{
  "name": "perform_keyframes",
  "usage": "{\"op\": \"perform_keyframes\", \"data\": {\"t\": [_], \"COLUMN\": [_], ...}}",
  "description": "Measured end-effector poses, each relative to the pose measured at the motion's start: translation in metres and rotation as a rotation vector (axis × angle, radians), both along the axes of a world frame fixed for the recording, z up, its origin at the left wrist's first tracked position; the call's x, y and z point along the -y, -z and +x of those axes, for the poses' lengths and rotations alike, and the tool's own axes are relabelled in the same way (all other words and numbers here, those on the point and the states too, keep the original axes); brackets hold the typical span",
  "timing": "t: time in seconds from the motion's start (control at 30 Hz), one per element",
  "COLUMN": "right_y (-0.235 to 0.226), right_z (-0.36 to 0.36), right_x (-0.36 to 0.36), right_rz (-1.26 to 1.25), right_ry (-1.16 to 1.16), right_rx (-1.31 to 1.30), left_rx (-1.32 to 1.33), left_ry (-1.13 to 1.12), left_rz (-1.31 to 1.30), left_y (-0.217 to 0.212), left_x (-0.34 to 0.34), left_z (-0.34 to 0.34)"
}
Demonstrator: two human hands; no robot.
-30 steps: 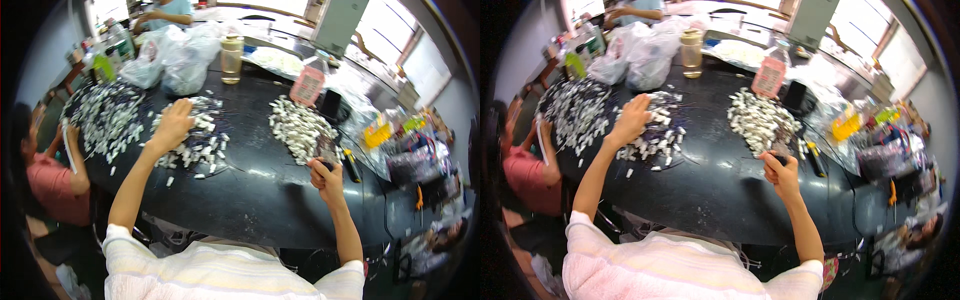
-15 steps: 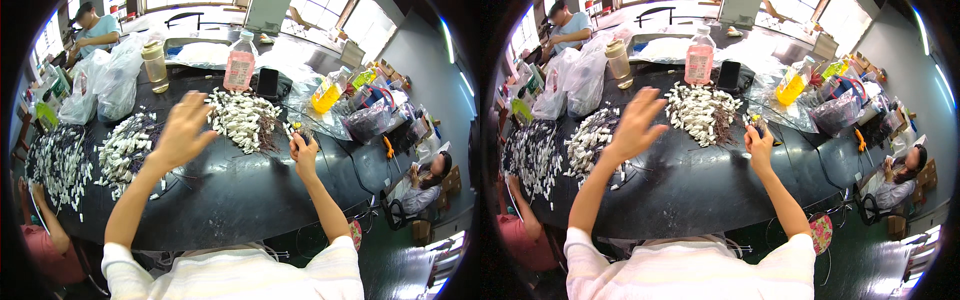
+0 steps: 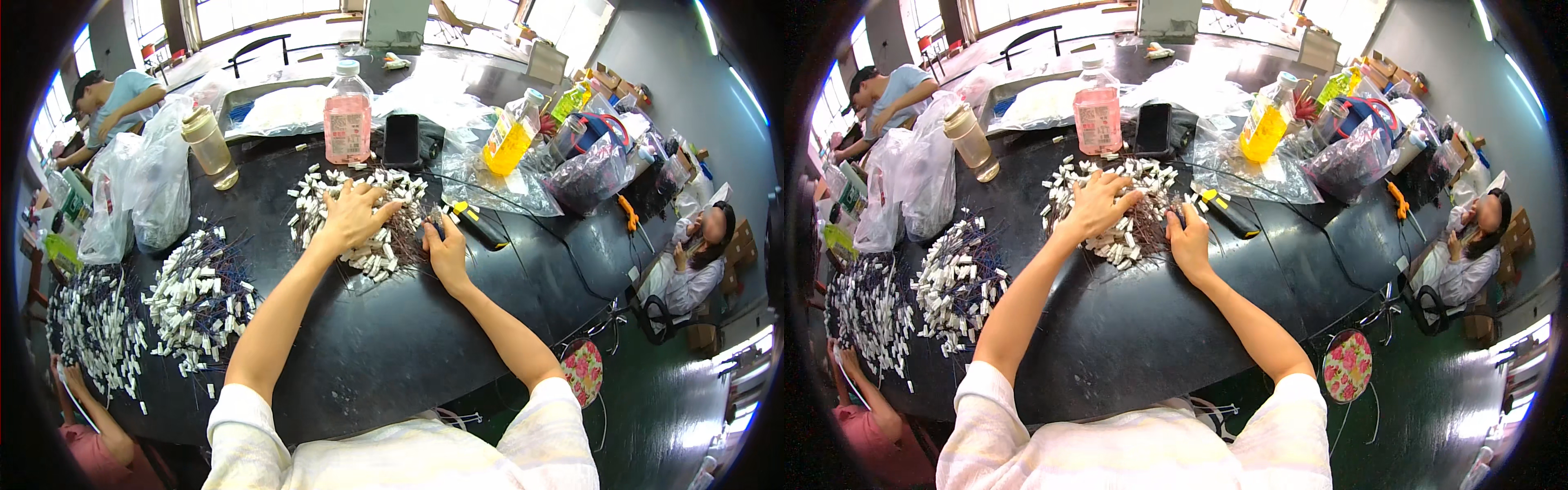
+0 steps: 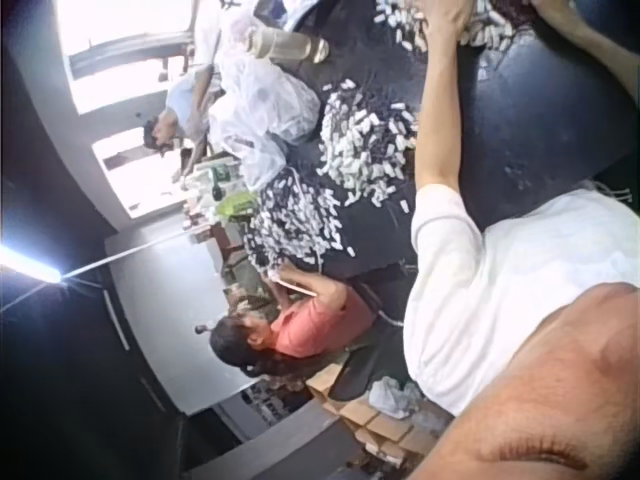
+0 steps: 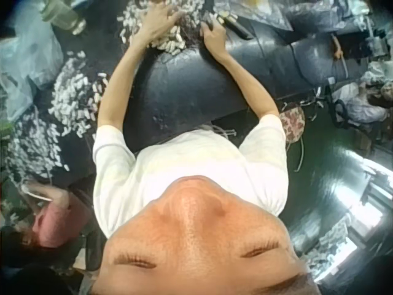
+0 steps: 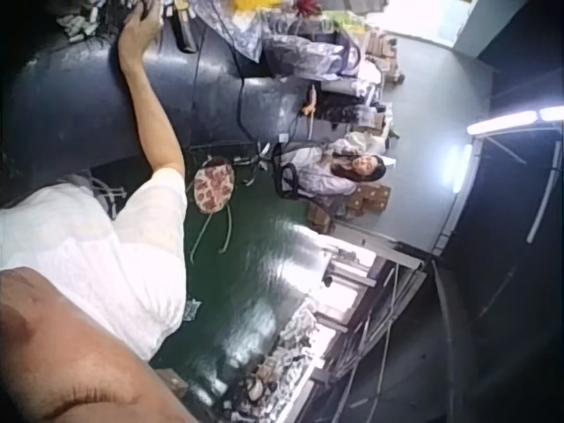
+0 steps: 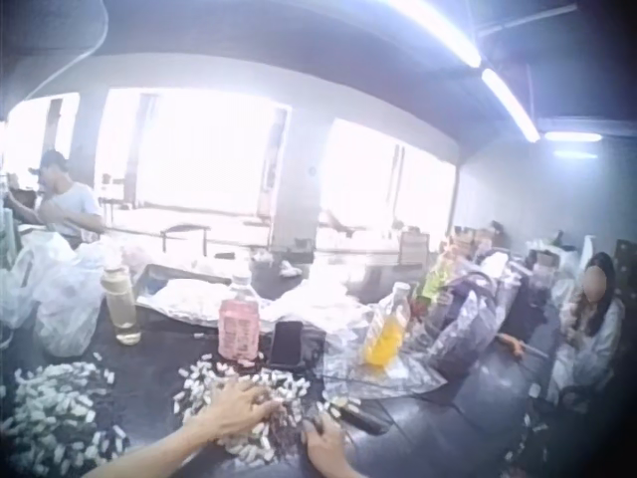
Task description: The person holds a bundle of wires and repeatedly picks up plastic connector housings to insert the wire ends into them by hand, occasionally handling the wire assemblies on the table.
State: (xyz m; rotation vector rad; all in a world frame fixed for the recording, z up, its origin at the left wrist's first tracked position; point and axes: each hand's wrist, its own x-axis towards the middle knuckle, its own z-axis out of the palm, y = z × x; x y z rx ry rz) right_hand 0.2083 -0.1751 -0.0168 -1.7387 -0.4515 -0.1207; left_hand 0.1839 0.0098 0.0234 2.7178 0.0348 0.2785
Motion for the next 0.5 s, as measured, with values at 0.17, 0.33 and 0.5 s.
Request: {"op": "perform_keyframes", "data": {"t": [0.17, 0.33, 0.5], "right_y": [-0.011, -0.004, -0.024], "right_z": [-0.001, 0.025, 0.020], "right_x": [-0.017, -0.018, 0.019], "right_rz": [-0.149, -0.125, 0.001], "right_ry": [0.037, -0.045, 0.061], "right_rx": [0.065, 0.098, 0.020], "left_rx": [0.034, -0.031, 0.376], "left_ry": [-0.120, -0.217, -0.099], "left_rz": [-0.008, -0.062, -0.223], "left_y": [0.004, 0.006, -0.010], "left_x": [0.000, 0.009, -0.046], "left_z": [-0.018, -0.020, 0.003]}}
